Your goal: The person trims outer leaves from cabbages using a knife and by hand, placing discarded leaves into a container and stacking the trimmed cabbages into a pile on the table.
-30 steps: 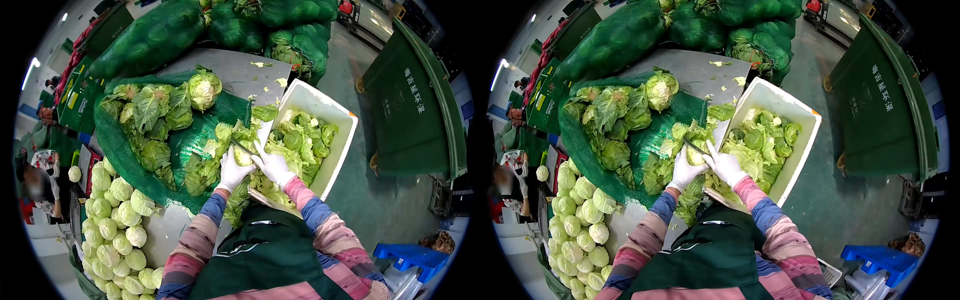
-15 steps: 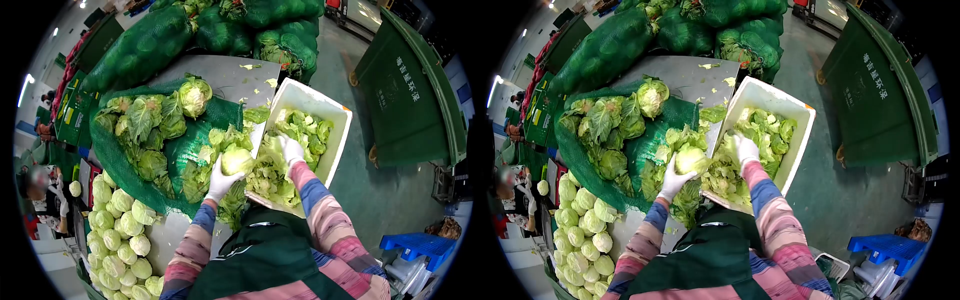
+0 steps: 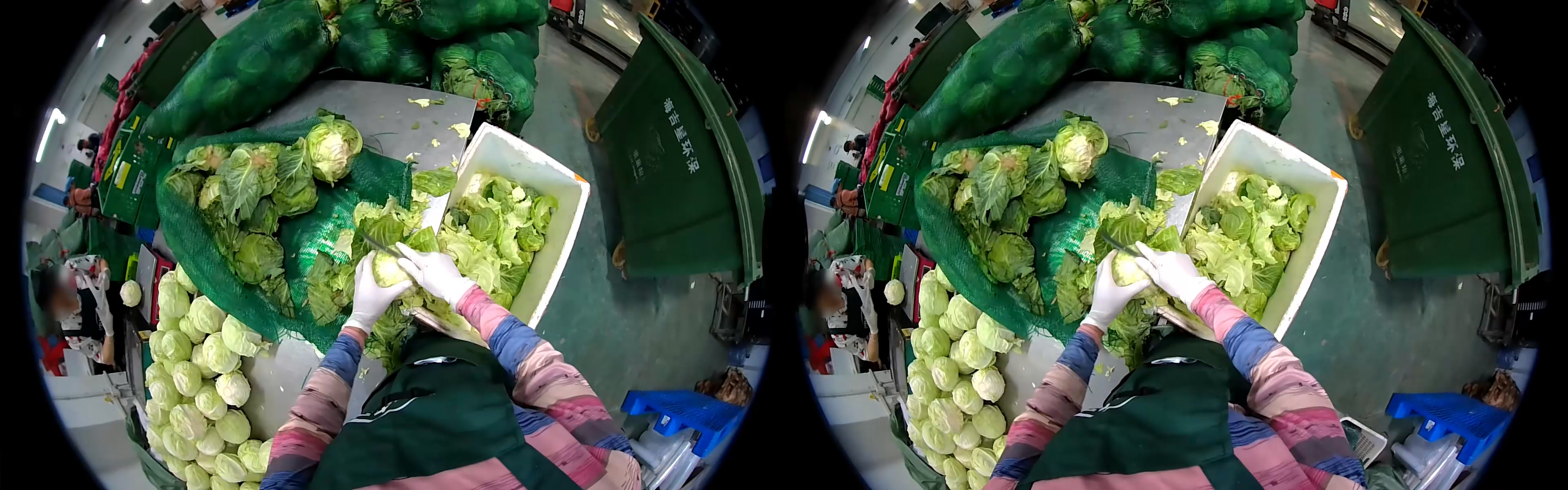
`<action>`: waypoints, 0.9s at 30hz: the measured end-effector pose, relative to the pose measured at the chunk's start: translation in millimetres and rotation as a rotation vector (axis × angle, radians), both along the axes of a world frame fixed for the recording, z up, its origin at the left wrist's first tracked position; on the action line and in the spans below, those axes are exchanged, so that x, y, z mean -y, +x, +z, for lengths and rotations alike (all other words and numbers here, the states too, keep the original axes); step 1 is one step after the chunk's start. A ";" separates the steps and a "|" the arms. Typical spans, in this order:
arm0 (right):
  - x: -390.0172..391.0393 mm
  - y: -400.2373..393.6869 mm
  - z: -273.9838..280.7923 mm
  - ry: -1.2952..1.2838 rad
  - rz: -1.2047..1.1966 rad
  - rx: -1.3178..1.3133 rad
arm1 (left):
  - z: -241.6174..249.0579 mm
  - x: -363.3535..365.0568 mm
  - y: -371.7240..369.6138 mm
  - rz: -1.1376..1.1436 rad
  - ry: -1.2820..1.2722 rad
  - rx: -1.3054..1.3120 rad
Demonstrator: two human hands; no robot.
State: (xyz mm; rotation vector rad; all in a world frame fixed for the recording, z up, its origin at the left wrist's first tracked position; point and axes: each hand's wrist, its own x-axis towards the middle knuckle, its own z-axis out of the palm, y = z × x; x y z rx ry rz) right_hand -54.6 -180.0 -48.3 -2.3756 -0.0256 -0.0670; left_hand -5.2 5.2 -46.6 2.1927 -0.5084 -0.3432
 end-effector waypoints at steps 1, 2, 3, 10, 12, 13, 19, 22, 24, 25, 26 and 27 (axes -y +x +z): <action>0.6 -1.1 6.7 -0.001 0.003 -0.003 | 0.1 3.3 -3.0 0.051 -0.010 0.052; 1.6 -3.0 13.5 -0.089 0.053 -0.098 | 0.4 5.2 -4.7 0.068 -0.036 0.043; 2.7 -4.3 18.3 -0.180 0.106 -0.192 | 3.8 6.3 -5.6 0.074 -0.039 0.037; 4.8 4.7 17.9 -0.269 0.078 -0.280 | -0.4 12.1 -11.7 0.121 0.070 0.085; 33.8 22.9 16.1 -0.078 -0.086 -0.370 | 4.2 9.2 -24.4 0.068 0.071 0.185; 45.5 27.4 11.3 -0.054 -0.164 -0.420 | 4.8 4.9 -29.1 0.008 0.081 0.287; 81.9 -3.9 -10.4 -0.135 -0.478 -0.502 | 22.0 -26.7 -30.4 0.019 -0.044 -0.121; 38.2 -11.9 23.0 0.176 -0.351 -0.176 | 20.6 -20.9 -32.9 0.063 -0.178 -0.205; 9.2 -16.7 30.3 0.109 -0.097 0.023 | 16.4 -16.1 -36.7 0.037 -0.140 -0.156; 0.4 -17.9 44.9 -0.035 0.017 -0.070 | 16.9 -14.6 -37.6 0.010 -0.099 -0.101; -6.9 -14.4 45.4 -0.047 -0.028 -0.092 | 17.8 -14.1 -38.0 -0.033 -0.060 -0.070; -4.8 -10.8 33.7 -0.045 -0.030 -0.094 | 16.4 -16.7 -38.9 -0.035 -0.059 -0.072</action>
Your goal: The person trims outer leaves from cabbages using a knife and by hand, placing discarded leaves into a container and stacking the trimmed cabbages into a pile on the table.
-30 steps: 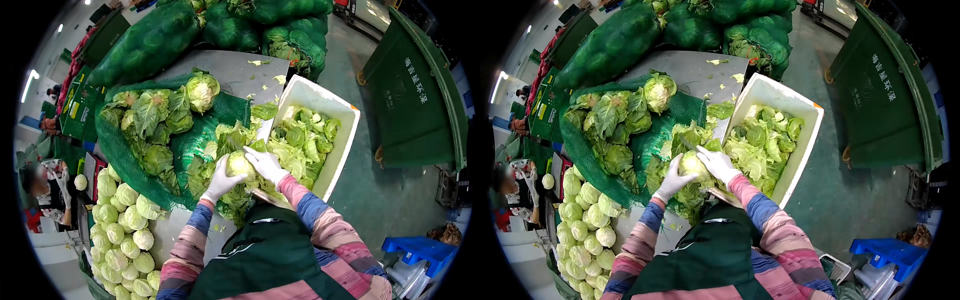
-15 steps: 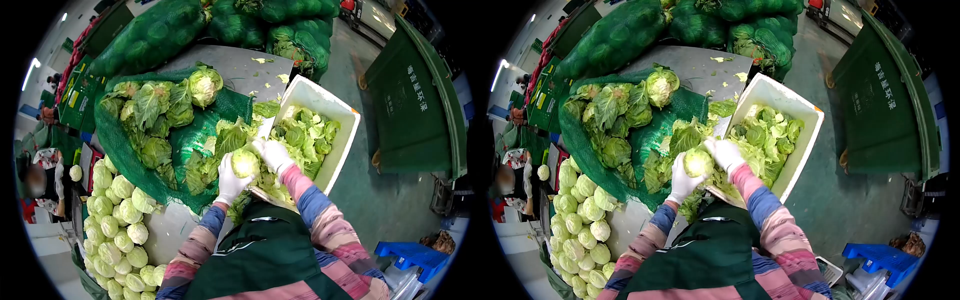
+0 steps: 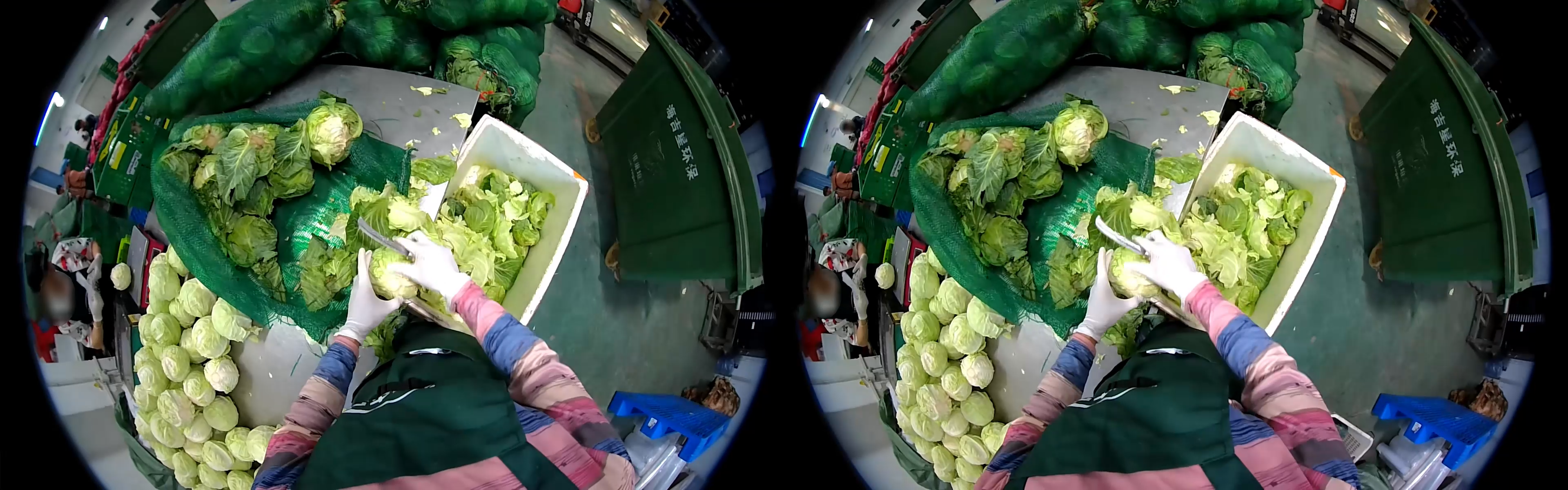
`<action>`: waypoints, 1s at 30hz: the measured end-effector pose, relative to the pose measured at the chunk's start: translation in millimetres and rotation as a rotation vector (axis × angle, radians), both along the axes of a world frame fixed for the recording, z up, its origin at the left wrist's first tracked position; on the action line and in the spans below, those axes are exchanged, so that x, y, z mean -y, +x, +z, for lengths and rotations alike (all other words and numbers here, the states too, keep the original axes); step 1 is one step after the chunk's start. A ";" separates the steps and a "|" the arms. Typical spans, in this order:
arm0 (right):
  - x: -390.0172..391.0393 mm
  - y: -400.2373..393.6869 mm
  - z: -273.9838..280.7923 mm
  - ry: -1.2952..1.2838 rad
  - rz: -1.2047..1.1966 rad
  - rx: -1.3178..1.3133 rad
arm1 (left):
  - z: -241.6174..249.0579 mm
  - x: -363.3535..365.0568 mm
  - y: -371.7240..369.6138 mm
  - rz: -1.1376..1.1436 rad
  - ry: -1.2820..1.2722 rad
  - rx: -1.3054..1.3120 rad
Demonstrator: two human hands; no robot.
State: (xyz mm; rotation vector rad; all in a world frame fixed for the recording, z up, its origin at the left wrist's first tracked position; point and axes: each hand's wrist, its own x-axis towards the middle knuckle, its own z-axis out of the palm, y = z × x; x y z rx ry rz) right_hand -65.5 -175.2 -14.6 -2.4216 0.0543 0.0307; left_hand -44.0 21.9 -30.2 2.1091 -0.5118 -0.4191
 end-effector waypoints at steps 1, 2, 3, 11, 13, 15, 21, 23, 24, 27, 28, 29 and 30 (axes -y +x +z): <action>3.6 8.5 -20.8 0.061 -0.061 -0.028 | -2.3 -4.7 0.3 -0.041 0.008 0.025; 6.6 15.1 -36.6 0.122 -0.120 -0.056 | -3.4 -7.7 0.4 -0.081 0.016 0.051; 6.9 17.3 -39.7 0.141 -0.201 -0.003 | 9.3 -7.4 -1.0 -0.090 0.028 -0.026; 15.3 -3.3 -34.4 0.437 -0.234 -0.219 | 3.1 -25.2 -1.6 -0.142 0.038 0.021; -0.4 -6.7 -12.6 0.204 -0.168 -0.126 | 5.5 -23.5 -2.9 -0.154 0.062 0.031; -4.4 -2.0 -12.0 0.145 -0.157 -0.219 | 0.0 -18.0 -20.5 0.033 -0.119 -0.127; -17.9 -0.7 -50.3 0.262 -0.294 -0.017 | -30.7 21.1 -54.0 0.478 -0.267 -0.151; -16.3 1.1 -61.2 0.336 -0.377 -0.008 | -31.5 17.6 -44.6 0.441 -0.200 -0.113; -12.4 1.5 -63.3 0.334 -0.374 -0.003 | -29.2 14.5 -37.9 0.397 -0.127 -0.073; 0.8 -2.9 -67.0 0.465 -0.362 -0.187 | -26.4 8.2 -25.2 0.360 -0.072 -0.059; -3.9 -5.2 -51.2 0.463 -0.360 -0.187 | -22.7 9.1 -24.2 0.347 -0.034 -0.066; -11.8 -9.1 -35.3 0.298 -0.294 -0.126 | -19.1 10.0 -25.1 0.343 -0.001 -0.053; -18.3 -11.1 -15.5 0.133 -0.229 -0.066 | -19.8 11.8 -26.8 0.342 -0.001 -0.053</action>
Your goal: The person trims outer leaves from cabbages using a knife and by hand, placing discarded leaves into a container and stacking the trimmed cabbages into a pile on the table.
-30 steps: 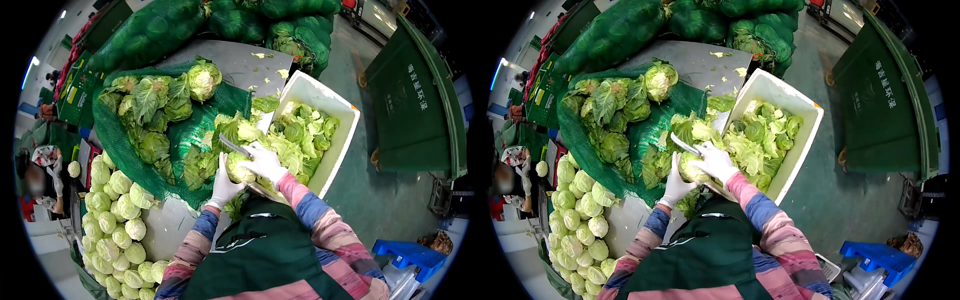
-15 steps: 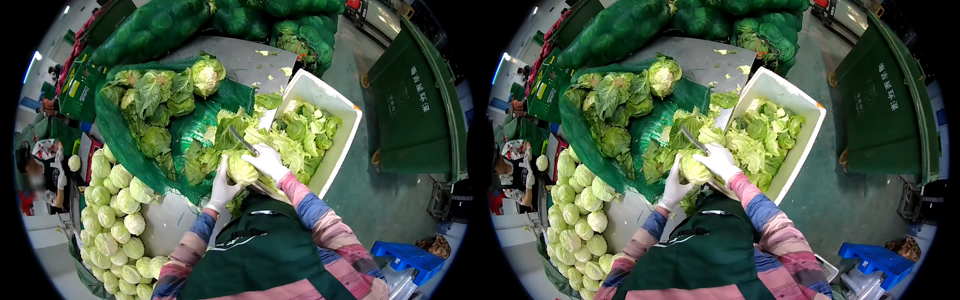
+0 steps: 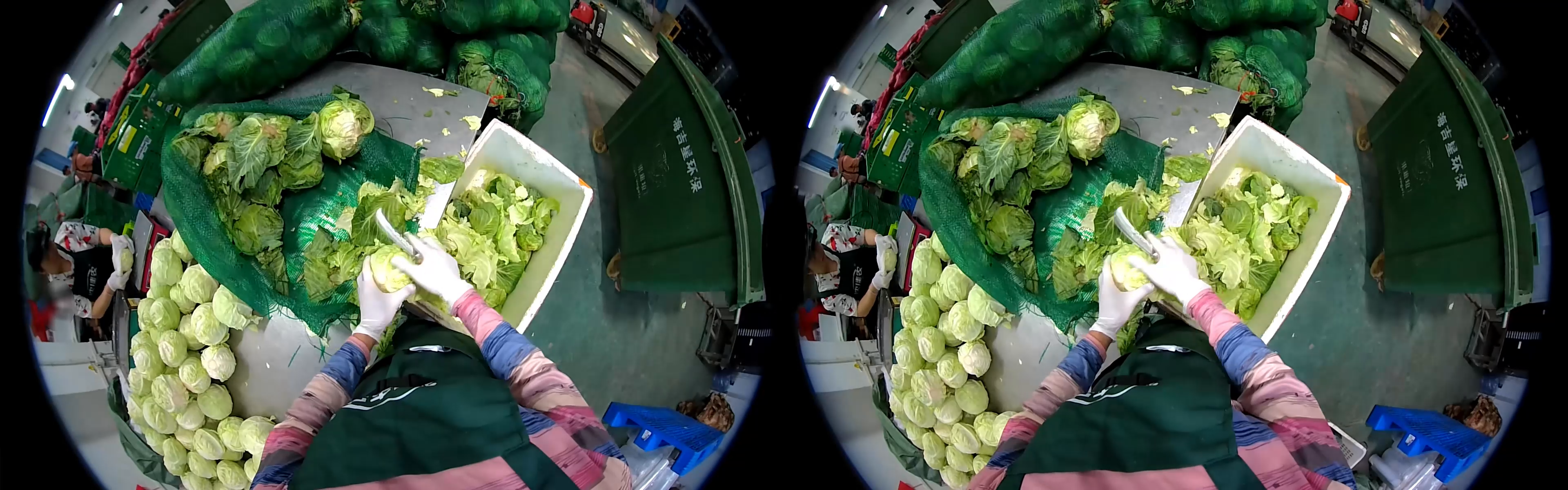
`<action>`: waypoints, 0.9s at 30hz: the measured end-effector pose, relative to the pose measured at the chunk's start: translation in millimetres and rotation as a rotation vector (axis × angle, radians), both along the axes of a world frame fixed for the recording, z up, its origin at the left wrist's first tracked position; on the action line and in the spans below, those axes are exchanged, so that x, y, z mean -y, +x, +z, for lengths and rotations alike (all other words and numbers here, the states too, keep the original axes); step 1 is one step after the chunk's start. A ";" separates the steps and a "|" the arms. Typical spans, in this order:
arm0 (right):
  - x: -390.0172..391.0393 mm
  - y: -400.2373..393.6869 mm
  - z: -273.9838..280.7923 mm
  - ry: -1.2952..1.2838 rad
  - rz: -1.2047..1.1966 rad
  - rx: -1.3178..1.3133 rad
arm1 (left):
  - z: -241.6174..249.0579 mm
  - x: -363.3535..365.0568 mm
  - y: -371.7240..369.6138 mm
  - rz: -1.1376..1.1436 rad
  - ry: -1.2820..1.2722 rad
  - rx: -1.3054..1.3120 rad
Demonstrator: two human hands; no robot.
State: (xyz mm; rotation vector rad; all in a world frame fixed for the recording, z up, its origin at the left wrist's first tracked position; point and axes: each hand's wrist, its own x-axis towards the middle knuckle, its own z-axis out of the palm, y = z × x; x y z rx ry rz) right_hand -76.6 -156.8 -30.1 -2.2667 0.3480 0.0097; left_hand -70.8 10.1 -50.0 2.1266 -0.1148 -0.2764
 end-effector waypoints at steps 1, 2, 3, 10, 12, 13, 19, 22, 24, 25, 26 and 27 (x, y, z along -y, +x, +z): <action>-2.4 0.4 13.5 -0.062 0.114 -0.156 | -0.8 2.2 -1.8 -0.023 0.058 0.064; -5.5 -1.2 1.3 -0.043 0.074 -0.082 | -1.4 3.0 -3.8 -0.048 0.116 0.127; -4.6 -1.7 -1.4 0.025 0.040 -0.086 | -0.3 1.1 -2.9 -0.079 0.133 0.155; 9.2 4.4 -91.3 0.182 -0.207 0.014 | -2.3 -19.9 11.2 -0.187 -0.156 0.028; 8.8 -12.1 -112.7 0.069 -0.208 -0.121 | -1.3 -30.5 16.2 -0.204 -0.270 -0.087; 9.2 -21.5 -112.0 0.118 -0.269 -0.146 | 7.0 -33.0 17.9 -0.195 -0.358 -0.184; 25.3 -23.2 -49.6 0.193 -0.150 -0.027 | 39.8 -28.8 33.4 -0.526 0.165 0.217; 19.5 -14.9 -20.9 -0.002 0.193 -0.094 | 28.8 -17.2 38.6 -0.499 0.309 0.282; 11.6 -16.3 -17.7 -0.130 0.237 -0.070 | 27.6 -14.0 41.7 -0.517 0.341 0.279; 11.6 -17.0 -14.7 -0.128 0.242 -0.083 | 31.5 -10.8 39.7 -0.478 0.328 0.226; 12.0 -17.4 -12.4 -0.128 0.243 -0.083 | 34.2 -8.2 38.1 -0.438 0.316 0.173; 11.9 -17.5 -10.9 -0.138 0.255 -0.088 | 27.7 -6.9 38.0 -0.408 0.305 0.227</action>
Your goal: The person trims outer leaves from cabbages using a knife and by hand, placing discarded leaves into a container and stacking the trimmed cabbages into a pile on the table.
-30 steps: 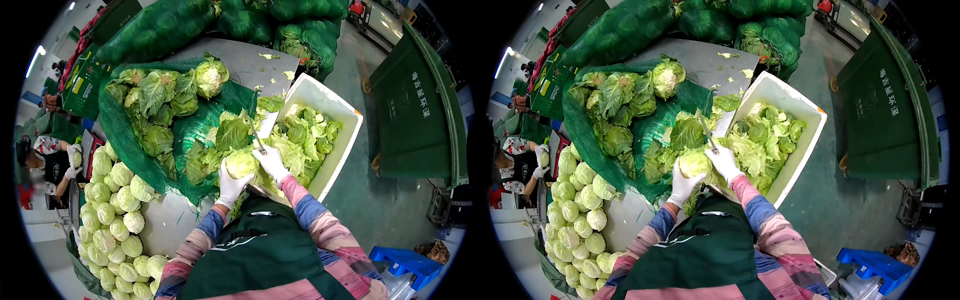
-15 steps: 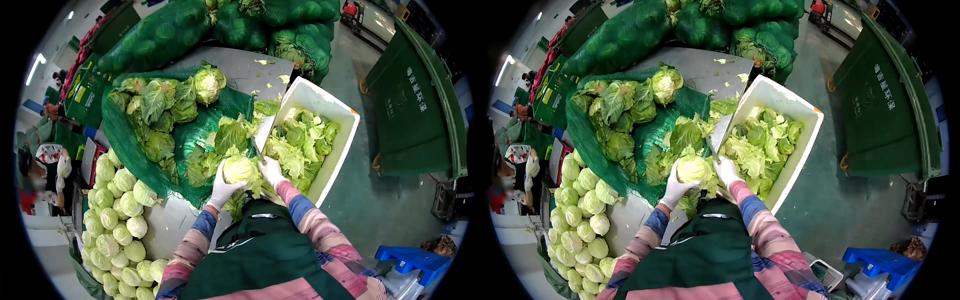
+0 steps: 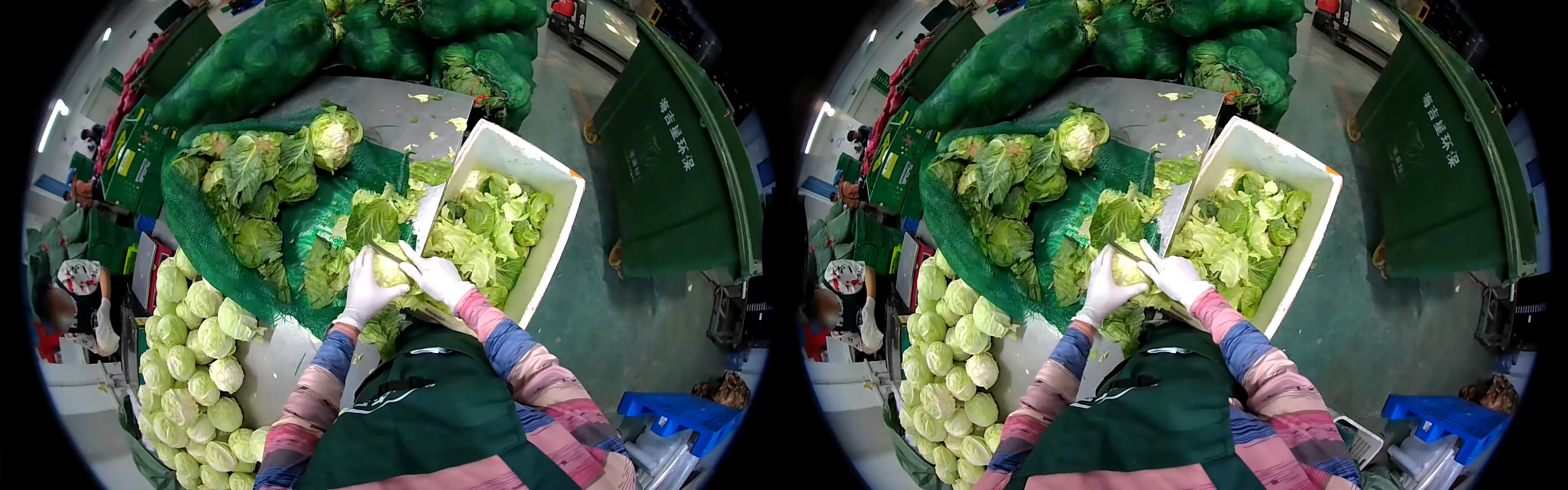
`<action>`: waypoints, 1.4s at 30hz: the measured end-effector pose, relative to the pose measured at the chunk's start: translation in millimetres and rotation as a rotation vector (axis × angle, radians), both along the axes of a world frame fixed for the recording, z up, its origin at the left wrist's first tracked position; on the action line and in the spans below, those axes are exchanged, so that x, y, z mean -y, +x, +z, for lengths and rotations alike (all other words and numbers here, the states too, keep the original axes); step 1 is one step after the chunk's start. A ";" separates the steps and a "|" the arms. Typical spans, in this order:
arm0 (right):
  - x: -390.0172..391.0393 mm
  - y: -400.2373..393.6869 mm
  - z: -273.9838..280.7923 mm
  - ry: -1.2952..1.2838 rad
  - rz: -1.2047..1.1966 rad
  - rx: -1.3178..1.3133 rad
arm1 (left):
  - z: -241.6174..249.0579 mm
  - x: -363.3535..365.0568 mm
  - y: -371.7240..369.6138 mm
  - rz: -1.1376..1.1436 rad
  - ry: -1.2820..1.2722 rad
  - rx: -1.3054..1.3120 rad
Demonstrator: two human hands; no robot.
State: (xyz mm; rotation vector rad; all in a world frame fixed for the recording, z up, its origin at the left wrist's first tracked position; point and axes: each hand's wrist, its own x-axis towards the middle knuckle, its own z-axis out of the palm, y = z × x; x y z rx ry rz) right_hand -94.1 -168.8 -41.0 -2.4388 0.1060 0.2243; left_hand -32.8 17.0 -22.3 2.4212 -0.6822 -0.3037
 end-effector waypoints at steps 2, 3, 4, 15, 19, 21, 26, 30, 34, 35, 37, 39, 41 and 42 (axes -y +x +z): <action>0.1 2.3 3.1 -0.023 0.028 -0.015 | -11.8 -0.4 -2.3 0.038 -0.018 0.011; 0.5 5.0 0.7 -0.021 0.027 -0.016 | -12.7 -0.3 -3.3 0.071 -0.037 0.020; 0.8 7.5 -5.0 -0.027 0.052 0.000 | -13.4 -2.4 -4.1 0.057 -0.052 0.040; 61.3 27.2 -73.9 0.224 -0.579 -0.106 | -13.2 -55.2 -25.3 0.015 -0.004 0.013; 35.4 16.9 9.3 0.184 -0.454 -0.149 | -16.1 -33.6 -27.8 0.253 -0.189 -0.198; 6.0 13.5 -1.9 0.301 -0.201 0.169 | -13.7 -19.3 -26.9 0.294 -0.152 -0.129; -17.4 23.1 -5.8 0.124 -0.021 0.151 | -1.3 -13.2 -25.8 0.181 -0.013 0.025; -3.2 43.1 24.5 0.064 0.154 0.040 | 8.5 -12.1 -26.6 0.093 0.042 0.036; 11.2 52.4 11.1 0.026 0.119 0.046 | 9.1 -17.0 -27.2 -0.021 0.038 0.048; 19.7 50.1 -1.4 0.025 0.115 0.045 | 8.2 -18.9 -28.4 -0.025 0.037 0.047; 37.5 44.7 -19.5 0.012 -0.130 -0.123 | 6.1 -24.6 -29.8 -0.026 -0.033 0.035; 55.9 35.1 -51.1 -0.054 -0.228 -0.147 | 2.4 -29.3 -26.8 0.001 -0.063 0.021; 43.0 24.8 -6.0 0.231 -0.218 -0.158 | 1.7 -31.7 -23.2 -0.050 -0.057 0.044; 28.5 22.3 -24.0 0.441 -0.171 0.007 | 3.9 -30.5 -21.9 -0.051 -0.059 0.007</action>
